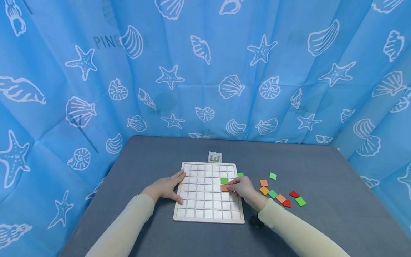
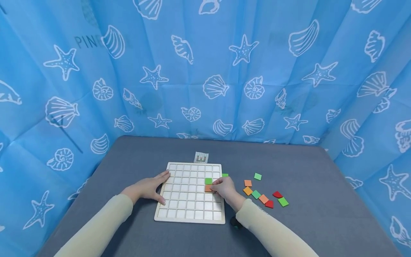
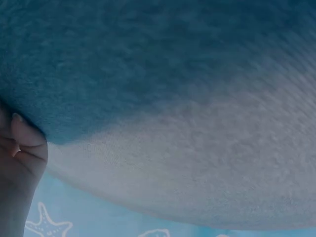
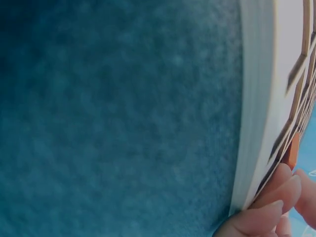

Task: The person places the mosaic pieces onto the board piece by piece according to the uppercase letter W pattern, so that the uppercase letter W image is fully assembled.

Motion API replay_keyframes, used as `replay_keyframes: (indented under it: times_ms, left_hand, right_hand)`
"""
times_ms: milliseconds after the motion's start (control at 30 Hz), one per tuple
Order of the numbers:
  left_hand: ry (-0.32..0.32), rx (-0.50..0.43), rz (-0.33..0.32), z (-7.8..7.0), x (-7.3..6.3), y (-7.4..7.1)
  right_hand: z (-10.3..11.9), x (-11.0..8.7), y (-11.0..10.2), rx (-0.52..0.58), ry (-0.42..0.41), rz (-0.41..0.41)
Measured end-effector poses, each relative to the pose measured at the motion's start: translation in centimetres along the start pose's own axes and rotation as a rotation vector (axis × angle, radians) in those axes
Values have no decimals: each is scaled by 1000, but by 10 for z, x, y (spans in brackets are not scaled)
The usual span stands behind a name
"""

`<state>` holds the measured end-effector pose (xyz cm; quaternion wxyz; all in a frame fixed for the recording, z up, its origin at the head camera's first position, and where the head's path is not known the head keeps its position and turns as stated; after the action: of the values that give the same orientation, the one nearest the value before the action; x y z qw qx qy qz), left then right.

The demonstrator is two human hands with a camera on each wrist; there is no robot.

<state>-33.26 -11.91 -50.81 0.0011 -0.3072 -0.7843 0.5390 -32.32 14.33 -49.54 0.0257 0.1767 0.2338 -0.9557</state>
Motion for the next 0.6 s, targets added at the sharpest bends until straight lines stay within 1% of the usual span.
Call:
replay_keyframes:
  times_ms: [133,300,400,600]
  left_hand:
    - [6,-14,23,1,1,1]
    - [12,-32,62,3,-1,3]
    - [13,-31,67,4,-1,4]
    - [13,-17,51,3,0,4]
  right_hand:
    - [-1,0,0,-11,3,3]
    - [-3,2,5,-23,19,31]
    - [-5,2,6,-26,28,38]
    - [-5,2,3,-16,26,48]
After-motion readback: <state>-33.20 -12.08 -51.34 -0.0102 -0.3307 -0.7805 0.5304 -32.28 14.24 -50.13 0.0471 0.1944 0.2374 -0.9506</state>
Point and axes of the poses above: each hand's wrist, its own x-axis towards the middle knuckle, its own y-axis out of the palm, z = x × y, the point moved 10 cm from there along x, towards the middle knuckle, and after that the axes turned 2 degrees about y, right-handed, at the moved point
